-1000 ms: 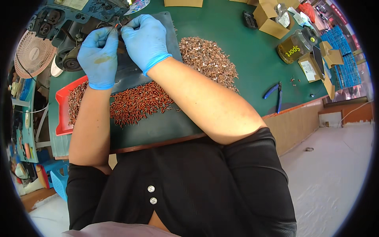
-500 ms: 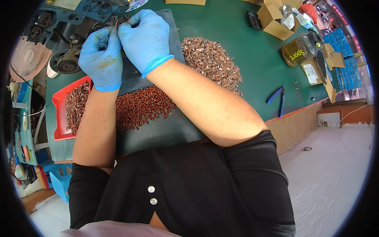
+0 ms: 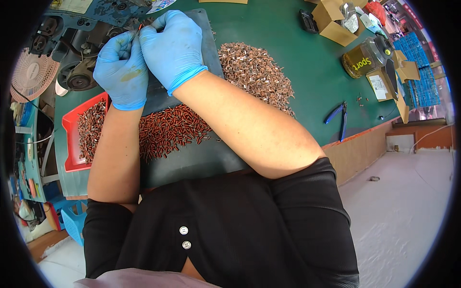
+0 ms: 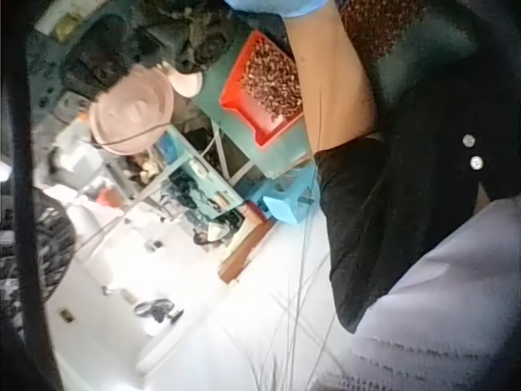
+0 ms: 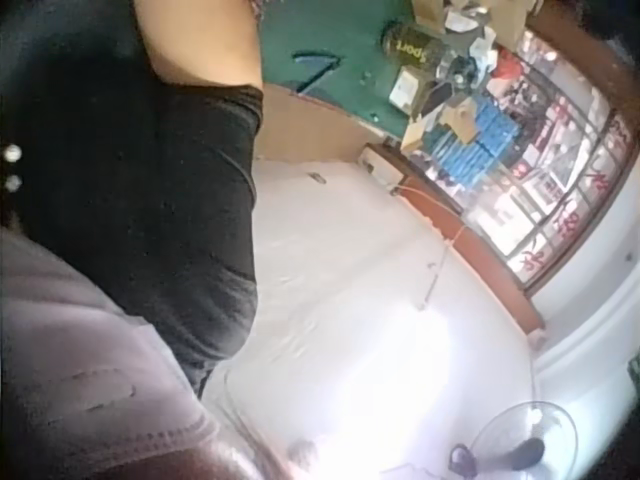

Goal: Manually sorting and inspecting small electronic components on a workbench.

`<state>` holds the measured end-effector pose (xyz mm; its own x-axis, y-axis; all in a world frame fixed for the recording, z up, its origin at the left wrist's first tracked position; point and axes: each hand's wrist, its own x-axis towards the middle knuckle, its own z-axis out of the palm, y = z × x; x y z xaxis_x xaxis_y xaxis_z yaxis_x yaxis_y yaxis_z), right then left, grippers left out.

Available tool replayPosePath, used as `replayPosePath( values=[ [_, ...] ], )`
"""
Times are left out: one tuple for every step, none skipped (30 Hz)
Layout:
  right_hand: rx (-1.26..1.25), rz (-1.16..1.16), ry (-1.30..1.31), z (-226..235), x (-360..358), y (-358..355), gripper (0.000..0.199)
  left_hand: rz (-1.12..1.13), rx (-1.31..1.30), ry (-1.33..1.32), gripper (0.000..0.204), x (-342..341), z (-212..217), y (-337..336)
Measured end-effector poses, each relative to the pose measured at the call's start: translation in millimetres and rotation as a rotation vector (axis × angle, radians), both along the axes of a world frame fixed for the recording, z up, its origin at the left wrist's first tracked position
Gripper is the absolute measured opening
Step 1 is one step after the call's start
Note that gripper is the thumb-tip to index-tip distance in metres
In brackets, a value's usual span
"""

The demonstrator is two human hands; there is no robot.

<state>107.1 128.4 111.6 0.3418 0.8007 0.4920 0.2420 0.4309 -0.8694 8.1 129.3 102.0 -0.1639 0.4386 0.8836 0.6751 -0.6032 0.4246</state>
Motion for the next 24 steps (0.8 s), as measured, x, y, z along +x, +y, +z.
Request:
replayPosePath(
  values=[
    [0.005, -0.002, 0.008, -1.1, 0.3, 1.3, 0.017, -0.001, -0.003, 0.000, 0.009, 0.2, -0.9, 1.4],
    [0.002, -0.003, 0.009, -1.8, 1.2, 2.3, 0.017, 0.003, -0.002, 0.020, 0.009, 0.0, -1.6, 2.9],
    [-0.005, 0.003, 0.001, -1.9, 1.8, 1.4, 0.016, 0.009, 0.002, 0.040, 0.009, -0.6, -1.7, 2.6],
    [-0.012, 0.009, -0.006, -2.0, 2.0, 0.8, 0.016, 0.010, 0.003, 0.039, 0.009, -0.7, -2.2, 2.2],
    [-0.011, 0.010, -0.007, -3.0, 1.6, 0.6, 0.016, 0.007, 0.008, 0.034, 0.009, -0.6, -3.1, 1.9],
    [-0.010, 0.015, 0.000, -3.2, 1.1, -0.2, 0.017, 0.004, 0.015, 0.029, 0.009, -0.7, -2.6, 0.7],
    [-0.010, 0.021, 0.006, -2.9, 0.8, -1.3, 0.017, 0.006, 0.017, 0.029, 0.009, -0.9, -2.1, -0.3],
    [-0.007, 0.022, 0.006, -1.9, 1.2, -3.0, 0.017, 0.009, 0.027, 0.038, 0.009, -1.0, -1.7, -1.3],
    [-0.016, 0.034, 0.005, -0.9, 2.4, -4.6, 0.017, 0.012, 0.038, 0.048, 0.009, -1.1, -1.4, -2.0],
    [-0.025, 0.046, 0.004, 0.0, 4.1, -6.7, 0.017, 0.014, 0.040, 0.049, 0.009, -1.1, -1.5, -3.0],
    [-0.023, 0.046, 0.005, -1.9, 6.6, -8.1, 0.017, 0.015, 0.007, 0.035, 0.009, -1.0, -1.9, -4.4],
    [-0.039, 0.151, 0.040, -2.5, 9.2, -7.9, 0.015, 0.017, -0.021, 0.021, 0.009, -1.5, -0.9, -4.5],
    [-0.056, 0.255, 0.075, -2.8, 12.6, -9.5, 0.015, 0.018, -0.017, 0.023, 0.009, -2.0, -0.4, -5.2],
    [-0.054, 0.255, 0.076, -3.7, 17.7, -14.6, 0.015, -0.011, -0.039, -0.004, 0.009, -2.6, -0.4, -6.6],
    [-0.100, 0.312, 0.114, -3.4, 22.9, -20.9, 0.014, -0.036, -0.063, -0.032, 0.010, -5.0, -1.4, -7.2],
    [-0.148, 0.358, 0.153, -3.9, 32.1, -25.7, 0.014, -0.042, -0.066, -0.030, 0.010, -5.0, 1.0, -7.5],
    [-0.167, 0.342, 0.058, -4.5, 43.3, -28.7, 0.014, -0.083, -0.117, -0.070, 0.010, -6.4, 6.4, -7.0],
    [-0.191, 0.353, 0.000, -4.2, 54.8, -34.9, 0.014, -0.119, -0.184, -0.107, 0.011, -9.4, 11.8, -12.8],
    [-0.156, 0.303, -0.157, -10.6, 66.4, -35.6, 0.015, -0.173, -0.187, -0.089, 0.012, -16.0, 16.2, -17.0],
    [-0.131, 0.244, -0.318, -17.5, 81.7, -39.9, 0.016, -0.081, -0.306, 0.090, 0.017, -24.2, 25.7, -23.2],
    [-0.261, 0.421, -0.304, 3.5, 84.2, -63.5, 0.010, -0.095, -0.278, -0.012, 0.019, -51.9, 19.2, -21.2],
    [-0.315, 0.396, -0.294, 3.9, 94.4, -82.1, 0.010, -0.084, -0.334, 0.075, 0.020, -56.5, 26.2, -30.9],
    [-0.334, 0.400, -0.512, 6.3, 99.6, -94.8, 0.011, -0.285, -0.225, -0.019, 0.020, -77.8, 19.9, -32.4],
    [-0.346, 0.399, -0.730, 2.8, 106.8, -99.5, 0.012, -0.193, -0.192, 0.005, 0.022, -91.4, 17.0, -35.3]
  ],
)
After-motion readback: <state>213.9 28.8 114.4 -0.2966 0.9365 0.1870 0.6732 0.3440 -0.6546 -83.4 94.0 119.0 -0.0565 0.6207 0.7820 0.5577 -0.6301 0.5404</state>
